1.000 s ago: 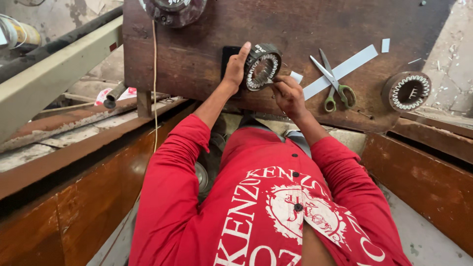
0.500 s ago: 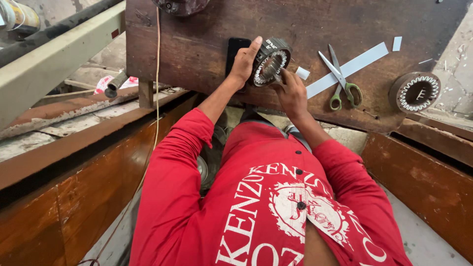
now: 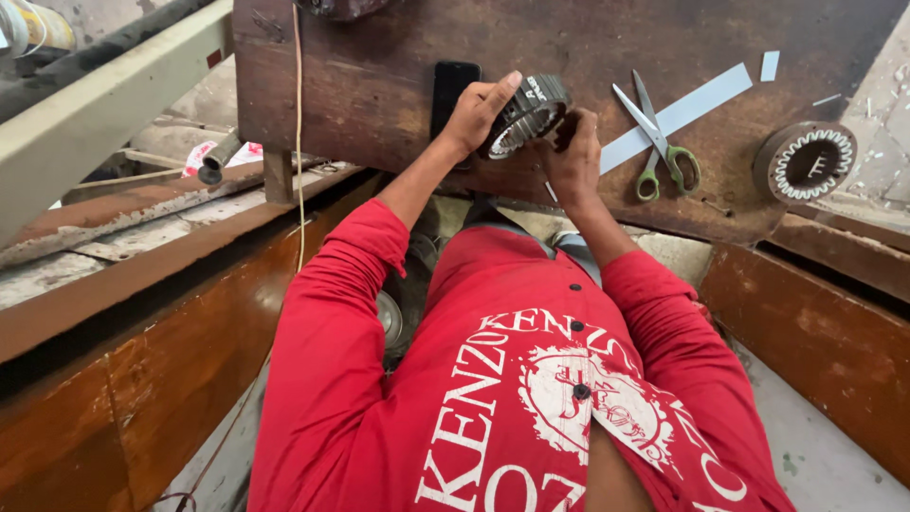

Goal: The person cuts small rectangular pieces from a white strip using scissors and places them into the slots of a circular metal motor stator. The person repeats this process for multiple stators on a wooden workbench.

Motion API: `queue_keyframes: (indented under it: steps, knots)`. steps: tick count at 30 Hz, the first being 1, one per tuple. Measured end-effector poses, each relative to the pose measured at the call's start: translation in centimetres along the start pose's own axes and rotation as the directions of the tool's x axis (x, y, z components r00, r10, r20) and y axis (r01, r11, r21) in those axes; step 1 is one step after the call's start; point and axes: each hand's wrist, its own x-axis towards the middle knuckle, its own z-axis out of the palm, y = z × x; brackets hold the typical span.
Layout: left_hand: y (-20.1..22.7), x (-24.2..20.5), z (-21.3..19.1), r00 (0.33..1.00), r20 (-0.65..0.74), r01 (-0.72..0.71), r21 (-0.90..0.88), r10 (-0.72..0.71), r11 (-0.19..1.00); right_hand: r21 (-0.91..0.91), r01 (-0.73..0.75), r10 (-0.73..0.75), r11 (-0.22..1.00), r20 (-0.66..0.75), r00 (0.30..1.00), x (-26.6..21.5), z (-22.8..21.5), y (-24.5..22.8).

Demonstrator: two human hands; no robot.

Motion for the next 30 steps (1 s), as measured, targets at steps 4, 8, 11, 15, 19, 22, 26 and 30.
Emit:
queue_keyframes:
  steps: [4, 8, 11, 15, 19, 22, 26, 30]
  knots:
    - [0.5, 0.2, 0.1, 0.999, 0.037, -0.009, -0.003, 0.009, 1.000, 0.080, -0.011, 0.006, 0.997, 0.062, 0.998, 0.5, -1.7, 0.6]
    - [1.4, 0.1, 0.5, 0.998, 0.057, 0.028, -0.045, -0.025, 0.999, -0.188, 0.069, -0.080, 0.980, -0.050, 0.996, 0.7, -4.9, 2.5]
    - [2.2, -0.1, 1.0, 0.987, 0.047, 0.153, -0.041, -0.151, 0.987, -0.359, 0.093, -0.102, 0.929, -0.004, 0.995, 0.5, -5.7, 4.1]
    - [3.5, 0.7, 2.9, 0.979, -0.037, 0.204, 0.127, -0.201, 0.971, -0.420, 0.084, -0.106, 0.904, -0.028, 0.994, 1.0, -4.8, 5.0]
    - [4.3, 2.1, 4.7, 0.958, -0.188, 0.263, 0.276, -0.216, 0.925, -0.418, -0.025, 0.015, 0.908, -0.025, 1.000, 0.7, -3.9, 4.8]
    - [5.0, 3.7, 5.3, 0.956, -0.135, 0.276, 0.122, -0.260, 0.953, -0.410, -0.001, -0.028, 0.912, -0.065, 0.997, 0.6, -4.1, 4.5]
    - [5.5, 5.0, 5.6, 0.948, -0.119, 0.310, 0.140, -0.294, 0.940, -0.409, -0.006, -0.030, 0.913, -0.082, 0.996, 0.5, -4.7, 3.9]
    - [5.4, 4.8, 7.0, 0.936, -0.046, 0.351, 0.023, -0.349, 0.936, -0.322, 0.076, -0.130, 0.944, -0.151, 0.980, -0.4, -4.7, 2.8]
